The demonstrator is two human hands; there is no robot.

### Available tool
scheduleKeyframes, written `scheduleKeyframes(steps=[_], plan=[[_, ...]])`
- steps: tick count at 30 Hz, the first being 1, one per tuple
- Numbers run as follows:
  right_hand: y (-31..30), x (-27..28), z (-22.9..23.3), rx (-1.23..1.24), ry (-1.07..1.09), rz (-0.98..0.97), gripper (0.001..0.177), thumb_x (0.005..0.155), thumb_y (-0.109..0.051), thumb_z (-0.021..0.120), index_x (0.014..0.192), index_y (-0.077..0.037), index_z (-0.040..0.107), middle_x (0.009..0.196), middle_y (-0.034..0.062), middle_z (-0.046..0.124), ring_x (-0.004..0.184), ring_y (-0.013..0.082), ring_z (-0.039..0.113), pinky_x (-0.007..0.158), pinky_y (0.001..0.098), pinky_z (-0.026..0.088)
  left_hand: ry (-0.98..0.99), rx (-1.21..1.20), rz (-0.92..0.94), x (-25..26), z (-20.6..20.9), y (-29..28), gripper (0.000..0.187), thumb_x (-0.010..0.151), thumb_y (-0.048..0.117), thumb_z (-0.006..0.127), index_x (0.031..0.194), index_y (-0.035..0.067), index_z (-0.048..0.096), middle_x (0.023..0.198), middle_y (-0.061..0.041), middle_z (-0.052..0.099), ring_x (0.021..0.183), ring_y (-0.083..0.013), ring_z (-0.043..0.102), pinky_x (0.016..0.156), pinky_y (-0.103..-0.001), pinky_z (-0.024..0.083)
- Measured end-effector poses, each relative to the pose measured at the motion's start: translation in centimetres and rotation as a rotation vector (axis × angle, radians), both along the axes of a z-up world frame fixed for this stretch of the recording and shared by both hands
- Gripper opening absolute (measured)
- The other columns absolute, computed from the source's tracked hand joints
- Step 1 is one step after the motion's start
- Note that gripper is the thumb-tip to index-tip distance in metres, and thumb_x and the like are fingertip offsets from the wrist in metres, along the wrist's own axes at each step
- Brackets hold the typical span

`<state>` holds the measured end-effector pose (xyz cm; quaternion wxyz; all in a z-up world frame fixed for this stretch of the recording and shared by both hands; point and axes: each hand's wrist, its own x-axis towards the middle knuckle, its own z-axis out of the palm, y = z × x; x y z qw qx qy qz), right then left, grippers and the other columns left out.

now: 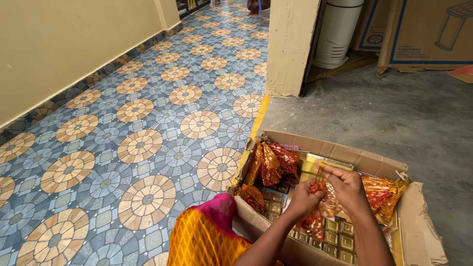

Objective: The person sits on the floor and wraps small gold boxes in red and gold patterned paper. They fold the paper around each box, tie it with a yellow string, and place the finished packages into a cardboard box. Another person mops the floor in the background.

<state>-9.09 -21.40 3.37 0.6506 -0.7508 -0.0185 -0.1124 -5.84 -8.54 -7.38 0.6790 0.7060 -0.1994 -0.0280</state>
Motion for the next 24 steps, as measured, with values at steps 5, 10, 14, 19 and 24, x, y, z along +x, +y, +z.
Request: scheduleKeyframes(steps=[5, 10, 14, 19, 24], plan=[[-1.9, 1.8, -5.0, -0.550, -0.305, -0.631, 0.044, 0.087, -0.020, 0.075, 0.126, -0.003, 0.073, 0.094, 0.0175, 0.076, 0.080, 0.0261, 0.076, 0.071, 0.0368, 0.058, -0.108, 0.480, 0.033, -0.7, 1.6, -2.3, 0.029, 0.085, 0.012, 0.072, 0.110, 0.000, 0.062, 0.090, -0.024, 0.071, 0.086, -0.0397, 0.070, 0.081, -0.046, 0.055], [-7.1, 3.1, -10.9, -0.599, 0.294, -0.725, 0.034, 0.085, -0.035, 0.080, 0.109, -0.011, 0.081, 0.080, 0.0184, 0.075, 0.073, 0.0317, 0.072, 0.071, 0.0427, 0.055, -0.128, 0.828, -0.073, -1.4, -0.7, -3.8, 0.040, 0.086, 0.017, 0.074, 0.115, 0.004, 0.050, 0.104, -0.022, 0.070, 0.098, -0.0399, 0.066, 0.096, -0.054, 0.045], [-12.3, 4.5, -15.8, -0.596, 0.258, -0.855, 0.037, 0.079, -0.035, 0.085, 0.100, -0.005, 0.077, 0.093, 0.0169, 0.076, 0.082, 0.0340, 0.073, 0.075, 0.0452, 0.056, -0.151, 0.892, -0.175, -1.1, -3.6, -5.1, 0.047, 0.086, 0.017, 0.073, 0.126, 0.005, 0.052, 0.118, -0.021, 0.064, 0.111, -0.0341, 0.061, 0.101, -0.051, 0.046], [-19.4, 5.7, -17.2, -0.722, 0.218, -1.017, 0.054, 0.078, -0.033, 0.089, 0.115, -0.002, 0.066, 0.106, 0.0244, 0.070, 0.097, 0.0435, 0.067, 0.083, 0.0518, 0.053, -0.100, 0.885, -0.202, -0.3, -3.0, -5.6, 0.071, 0.085, 0.026, 0.077, 0.147, 0.008, 0.046, 0.137, -0.017, 0.055, 0.124, -0.0328, 0.052, 0.104, -0.051, 0.042], [-25.0, 6.7, -16.4, -0.891, 0.194, -1.042, 0.044, 0.088, -0.024, 0.080, 0.122, -0.001, 0.062, 0.125, 0.0199, 0.063, 0.113, 0.0405, 0.062, 0.089, 0.0531, 0.053, -0.123, 0.882, -0.223, 0.8, -4.0, -5.4, 0.064, 0.086, 0.023, 0.077, 0.142, 0.006, 0.051, 0.145, -0.022, 0.049, 0.129, -0.0377, 0.051, 0.108, -0.050, 0.043]])
